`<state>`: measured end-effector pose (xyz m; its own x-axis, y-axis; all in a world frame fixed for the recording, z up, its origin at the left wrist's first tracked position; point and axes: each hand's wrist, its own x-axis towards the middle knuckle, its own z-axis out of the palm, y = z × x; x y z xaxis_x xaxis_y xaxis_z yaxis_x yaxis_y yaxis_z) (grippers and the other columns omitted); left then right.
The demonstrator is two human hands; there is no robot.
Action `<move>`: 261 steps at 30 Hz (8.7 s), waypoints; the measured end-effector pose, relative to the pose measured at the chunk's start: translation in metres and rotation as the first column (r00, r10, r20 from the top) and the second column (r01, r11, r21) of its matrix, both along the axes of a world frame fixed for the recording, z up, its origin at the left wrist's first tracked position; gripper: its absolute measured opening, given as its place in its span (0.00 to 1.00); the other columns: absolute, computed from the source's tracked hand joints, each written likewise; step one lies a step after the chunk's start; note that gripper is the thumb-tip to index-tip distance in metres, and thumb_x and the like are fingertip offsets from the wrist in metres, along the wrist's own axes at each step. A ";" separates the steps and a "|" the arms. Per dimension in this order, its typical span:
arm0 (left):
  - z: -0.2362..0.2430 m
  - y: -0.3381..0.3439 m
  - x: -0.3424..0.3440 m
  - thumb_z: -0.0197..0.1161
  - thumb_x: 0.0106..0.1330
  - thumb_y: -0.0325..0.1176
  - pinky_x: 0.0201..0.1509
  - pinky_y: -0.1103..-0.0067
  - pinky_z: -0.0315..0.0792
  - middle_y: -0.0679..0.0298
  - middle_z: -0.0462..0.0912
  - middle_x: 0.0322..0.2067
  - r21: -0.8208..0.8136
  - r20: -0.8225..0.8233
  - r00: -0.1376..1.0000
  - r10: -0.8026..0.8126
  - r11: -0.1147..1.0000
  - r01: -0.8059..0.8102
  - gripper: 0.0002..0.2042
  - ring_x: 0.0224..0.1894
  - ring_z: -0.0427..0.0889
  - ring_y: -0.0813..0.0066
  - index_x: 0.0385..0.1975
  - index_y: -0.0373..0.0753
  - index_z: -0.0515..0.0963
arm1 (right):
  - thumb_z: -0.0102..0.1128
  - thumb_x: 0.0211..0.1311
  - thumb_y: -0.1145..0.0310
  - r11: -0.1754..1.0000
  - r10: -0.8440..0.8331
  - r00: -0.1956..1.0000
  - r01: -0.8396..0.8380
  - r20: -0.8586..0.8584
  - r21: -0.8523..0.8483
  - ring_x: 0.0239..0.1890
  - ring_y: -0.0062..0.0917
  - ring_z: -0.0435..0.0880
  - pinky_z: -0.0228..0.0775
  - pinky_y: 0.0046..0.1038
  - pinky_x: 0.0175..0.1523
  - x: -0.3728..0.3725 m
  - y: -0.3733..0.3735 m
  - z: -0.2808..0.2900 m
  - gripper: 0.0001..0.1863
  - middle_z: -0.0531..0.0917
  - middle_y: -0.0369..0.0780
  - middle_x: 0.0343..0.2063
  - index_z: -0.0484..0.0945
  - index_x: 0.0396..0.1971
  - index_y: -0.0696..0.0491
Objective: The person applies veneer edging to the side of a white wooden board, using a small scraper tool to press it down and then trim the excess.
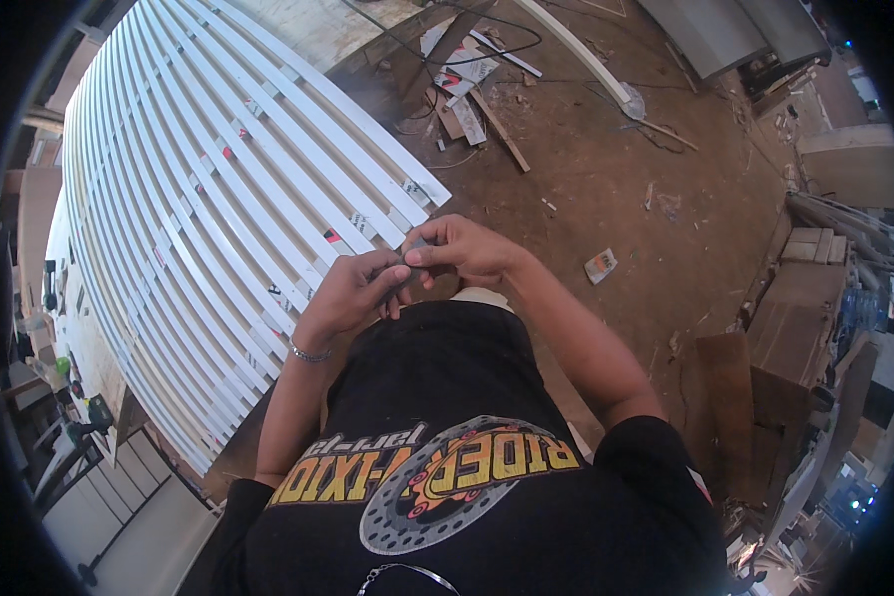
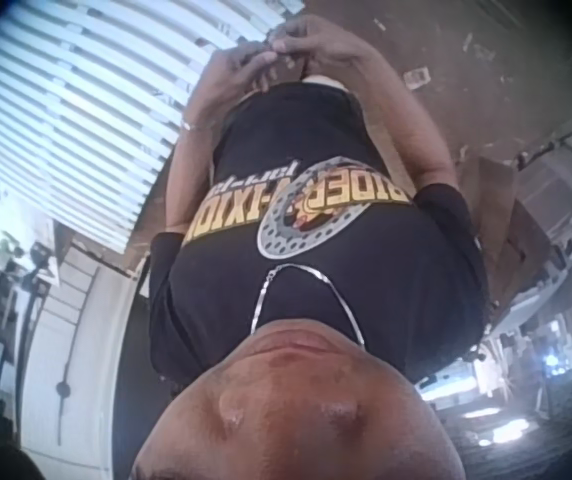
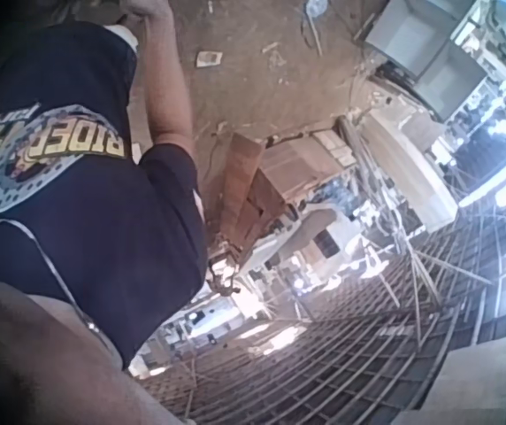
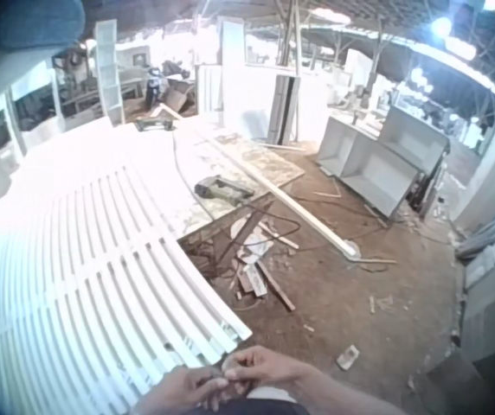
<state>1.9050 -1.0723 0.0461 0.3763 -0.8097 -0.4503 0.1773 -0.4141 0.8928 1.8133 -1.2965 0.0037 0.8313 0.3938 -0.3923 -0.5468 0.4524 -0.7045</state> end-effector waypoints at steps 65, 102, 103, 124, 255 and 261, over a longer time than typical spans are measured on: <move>-0.118 -0.026 0.064 0.76 0.61 0.41 0.47 0.59 0.80 0.51 0.87 0.35 0.201 0.728 0.684 0.050 0.938 -0.283 0.16 0.42 0.89 0.50 0.42 0.40 0.81 | 0.62 0.69 0.70 -0.187 0.254 0.894 0.420 0.370 -0.888 0.35 0.51 0.85 0.76 0.52 0.41 0.055 0.062 -0.060 0.07 0.84 0.51 0.29 0.78 0.32 0.56; -0.046 0.018 0.024 0.66 0.69 0.33 0.52 0.76 0.79 0.51 0.85 0.49 0.102 -0.216 0.976 0.027 0.995 -0.005 0.33 0.50 0.86 0.71 0.70 0.33 0.59 | 0.64 0.75 0.68 0.816 0.228 0.925 -0.012 0.303 -0.577 0.40 0.17 0.85 0.79 0.25 0.49 0.024 0.042 0.004 0.10 0.87 0.34 0.38 0.86 0.47 0.59; -0.054 0.022 0.021 0.67 0.70 0.35 0.51 0.76 0.79 0.51 0.86 0.48 0.060 -0.211 0.977 0.027 0.998 -0.015 0.33 0.49 0.87 0.72 0.69 0.33 0.59 | 0.65 0.75 0.67 0.828 0.185 0.942 0.005 0.281 -0.561 0.39 0.17 0.85 0.79 0.25 0.48 0.023 0.039 0.001 0.10 0.87 0.34 0.37 0.85 0.46 0.59; 0.003 0.029 -0.028 0.56 0.83 0.39 0.36 0.80 0.77 0.67 0.86 0.30 -0.007 0.034 0.999 -0.015 1.000 0.015 0.12 0.29 0.83 0.83 0.44 0.36 0.80 | 0.68 0.73 0.66 0.976 0.186 0.982 -0.186 0.009 0.116 0.34 0.18 0.86 0.81 0.24 0.43 -0.001 0.012 -0.019 0.09 0.86 0.34 0.35 0.83 0.43 0.56; -0.101 0.073 0.053 0.70 0.69 0.41 0.53 0.59 0.81 0.48 0.90 0.41 0.249 0.572 0.797 0.191 0.886 -0.391 0.18 0.48 0.89 0.45 0.54 0.40 0.81 | 0.62 0.72 0.63 0.002 0.270 0.886 0.390 0.376 -0.921 0.37 0.51 0.87 0.78 0.51 0.42 0.065 0.148 -0.077 0.13 0.84 0.51 0.31 0.80 0.32 0.58; -0.088 0.103 0.046 0.75 0.64 0.40 0.56 0.62 0.80 0.43 0.88 0.46 0.190 0.392 0.902 0.180 0.944 -0.270 0.41 0.49 0.89 0.45 0.76 0.42 0.62 | 0.71 0.66 0.51 -0.009 0.239 0.965 -0.107 -0.106 -0.994 0.39 0.49 0.88 0.78 0.50 0.43 0.086 0.130 -0.036 0.23 0.87 0.53 0.35 0.83 0.34 0.61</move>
<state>1.9510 -0.9696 -0.0423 0.7095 -0.5721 -0.4115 -0.0279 -0.6063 0.7948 1.8996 -1.1662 -0.0324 0.8539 -0.1856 -0.4862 -0.4079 -0.8189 -0.4037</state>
